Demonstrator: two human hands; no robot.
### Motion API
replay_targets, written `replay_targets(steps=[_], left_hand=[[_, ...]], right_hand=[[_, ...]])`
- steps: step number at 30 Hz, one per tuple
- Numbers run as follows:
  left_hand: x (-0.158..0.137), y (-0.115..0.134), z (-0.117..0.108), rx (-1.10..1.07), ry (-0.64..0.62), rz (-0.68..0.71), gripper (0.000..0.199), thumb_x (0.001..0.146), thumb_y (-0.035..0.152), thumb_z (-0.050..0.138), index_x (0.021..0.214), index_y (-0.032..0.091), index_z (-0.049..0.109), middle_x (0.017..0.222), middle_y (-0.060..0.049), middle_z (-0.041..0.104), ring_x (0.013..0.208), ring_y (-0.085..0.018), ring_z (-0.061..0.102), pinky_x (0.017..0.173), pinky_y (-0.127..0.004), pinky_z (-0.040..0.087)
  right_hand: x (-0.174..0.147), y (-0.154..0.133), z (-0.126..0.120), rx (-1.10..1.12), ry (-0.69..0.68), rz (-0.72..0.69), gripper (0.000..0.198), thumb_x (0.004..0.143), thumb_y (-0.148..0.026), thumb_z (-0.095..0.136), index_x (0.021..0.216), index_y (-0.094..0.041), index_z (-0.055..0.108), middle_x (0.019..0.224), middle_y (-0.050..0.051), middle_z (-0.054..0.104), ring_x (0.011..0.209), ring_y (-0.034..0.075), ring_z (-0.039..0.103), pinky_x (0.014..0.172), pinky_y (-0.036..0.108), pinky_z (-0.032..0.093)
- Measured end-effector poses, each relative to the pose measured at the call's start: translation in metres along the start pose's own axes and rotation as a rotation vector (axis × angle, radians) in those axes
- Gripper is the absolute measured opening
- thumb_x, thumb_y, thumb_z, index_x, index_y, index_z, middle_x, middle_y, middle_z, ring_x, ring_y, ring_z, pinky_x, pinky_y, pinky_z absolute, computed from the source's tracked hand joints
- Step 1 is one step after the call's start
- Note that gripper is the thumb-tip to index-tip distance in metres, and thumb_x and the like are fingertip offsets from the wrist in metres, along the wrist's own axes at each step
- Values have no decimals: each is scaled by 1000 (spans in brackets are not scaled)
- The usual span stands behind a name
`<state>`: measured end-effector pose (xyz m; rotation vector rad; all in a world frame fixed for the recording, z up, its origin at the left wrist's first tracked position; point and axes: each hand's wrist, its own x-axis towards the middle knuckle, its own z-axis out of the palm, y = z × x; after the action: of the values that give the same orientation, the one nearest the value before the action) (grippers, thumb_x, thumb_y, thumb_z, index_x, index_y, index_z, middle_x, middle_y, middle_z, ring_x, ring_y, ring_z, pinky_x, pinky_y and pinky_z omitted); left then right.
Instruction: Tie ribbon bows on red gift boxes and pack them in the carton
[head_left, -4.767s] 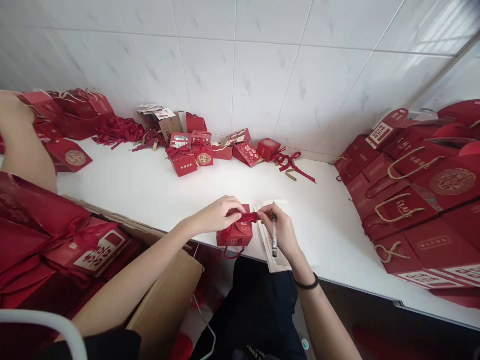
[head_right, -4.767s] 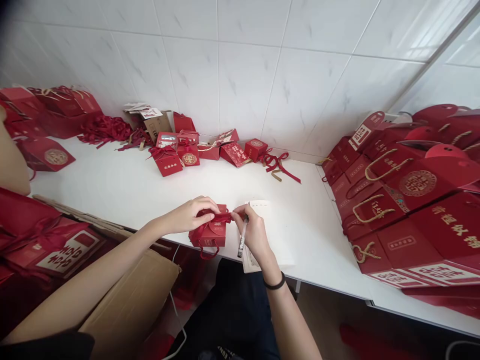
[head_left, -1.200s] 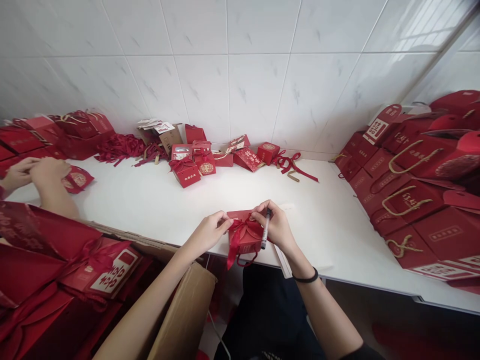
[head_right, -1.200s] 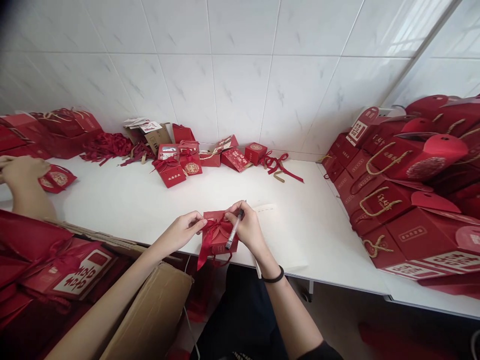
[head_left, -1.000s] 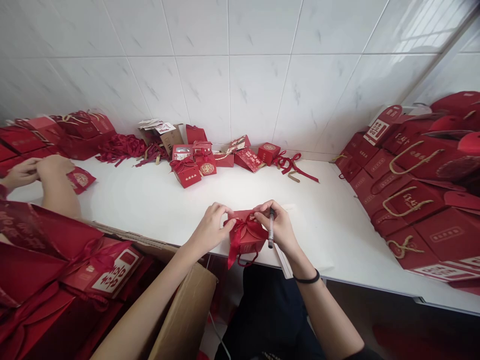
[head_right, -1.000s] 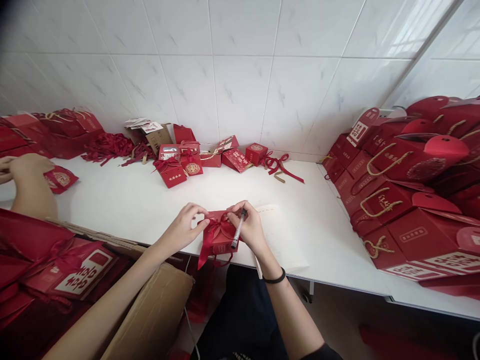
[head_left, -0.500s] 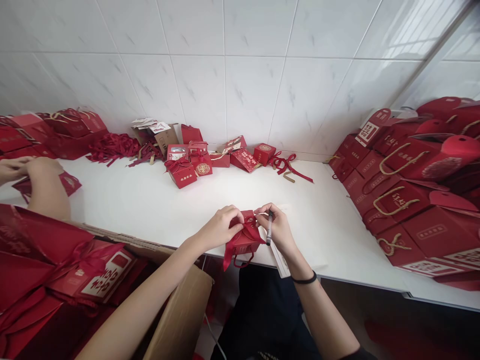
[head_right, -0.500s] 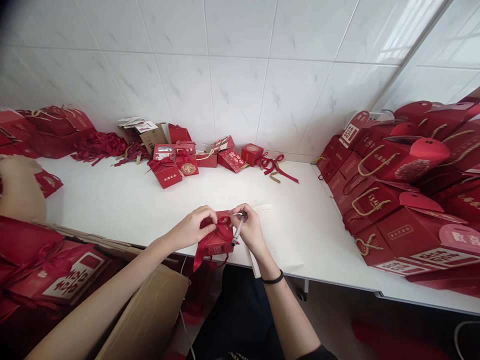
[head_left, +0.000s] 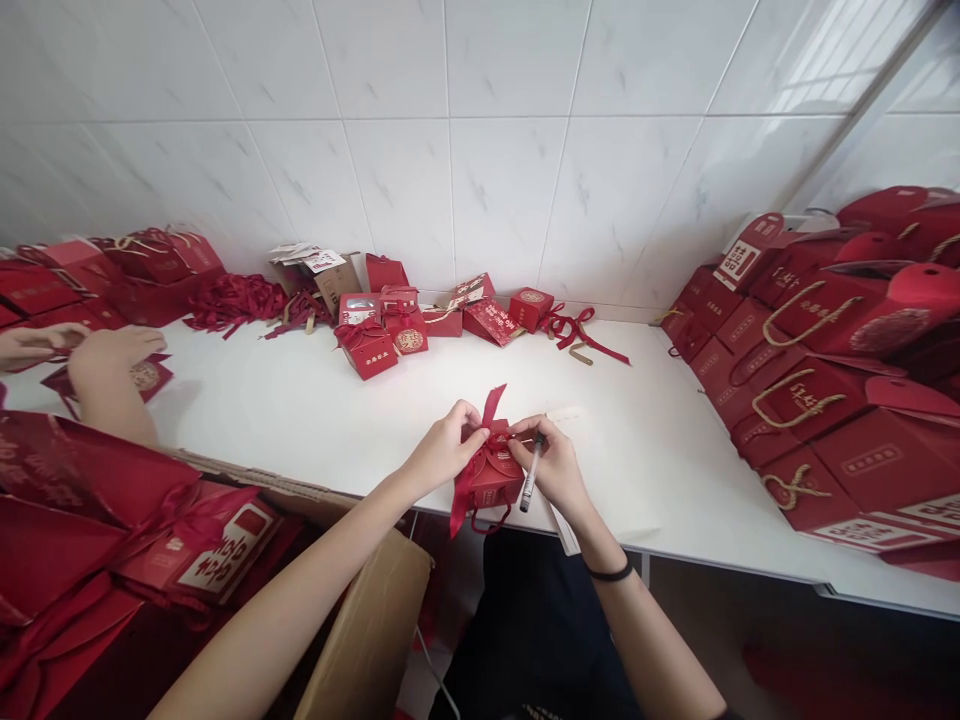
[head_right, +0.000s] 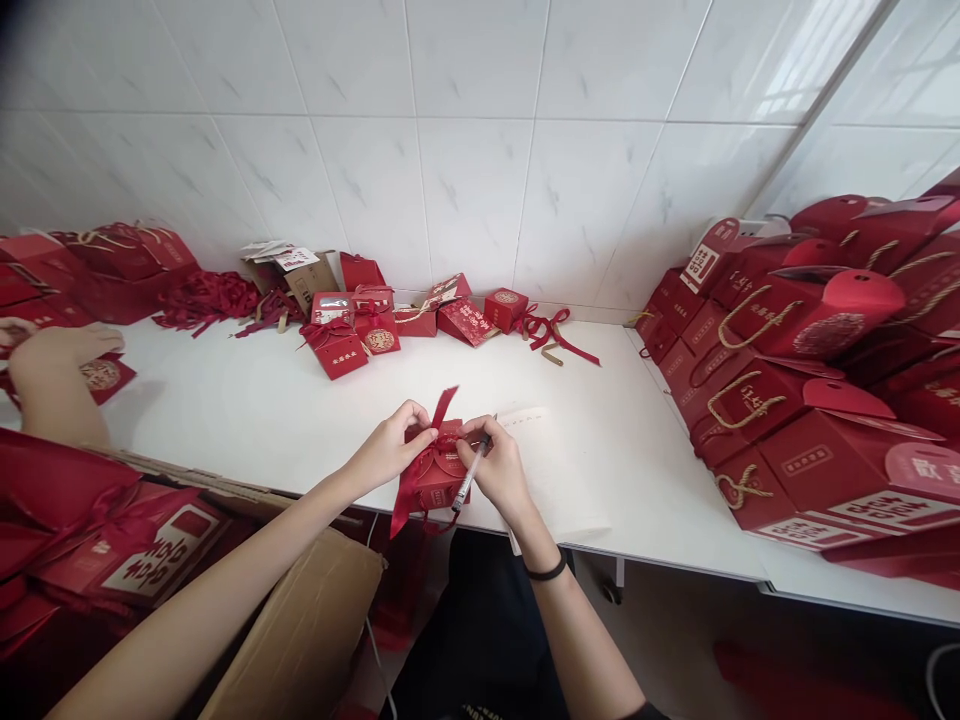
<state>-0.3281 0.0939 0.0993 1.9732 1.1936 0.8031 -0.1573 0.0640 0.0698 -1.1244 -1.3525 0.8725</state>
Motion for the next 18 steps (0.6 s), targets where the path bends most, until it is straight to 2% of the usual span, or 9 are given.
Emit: replay_targets(steps=[4,8,13,16,18], left_hand=[[-1,0,0,0,-13,18,9,84,30,45,83,21,43,82,1,56,75,-14,57,70,-27,45],[-2,1,-1,-8,-23,22,9,81,29,47,85,21,45,85,0,59,81,-15,59,75,-29,48],[-4,0,-3,-5,-32,77,20,76,29,50,94,21,49,91,-3,65,89,-18,63,81,-31,51],[2,-14,-4,64,-2,191,19,75,35,53,92,25,56,78,1,67,75,-18,66,72,-29,55],[10,-28,-4,118,9,366,11,78,37,53,83,33,61,79,5,68,73,-17,66,68,-28,55]], right_hand=[[-1,4,3,80,8,42,24,70,-36,65,83,-18,56,81,5,63,73,20,60,64,30,47],[2,2,6,194,2,128,28,66,-35,69,83,-19,55,72,2,63,67,19,60,59,28,47],[5,-14,9,389,33,190,35,56,-37,76,75,-19,54,66,0,61,59,16,58,55,26,45],[11,-17,11,511,29,229,42,50,-41,81,73,-18,55,67,0,62,56,14,56,53,23,42],[16,-17,11,571,43,259,48,42,-41,85,70,-17,55,64,-1,60,53,12,54,52,21,41]])
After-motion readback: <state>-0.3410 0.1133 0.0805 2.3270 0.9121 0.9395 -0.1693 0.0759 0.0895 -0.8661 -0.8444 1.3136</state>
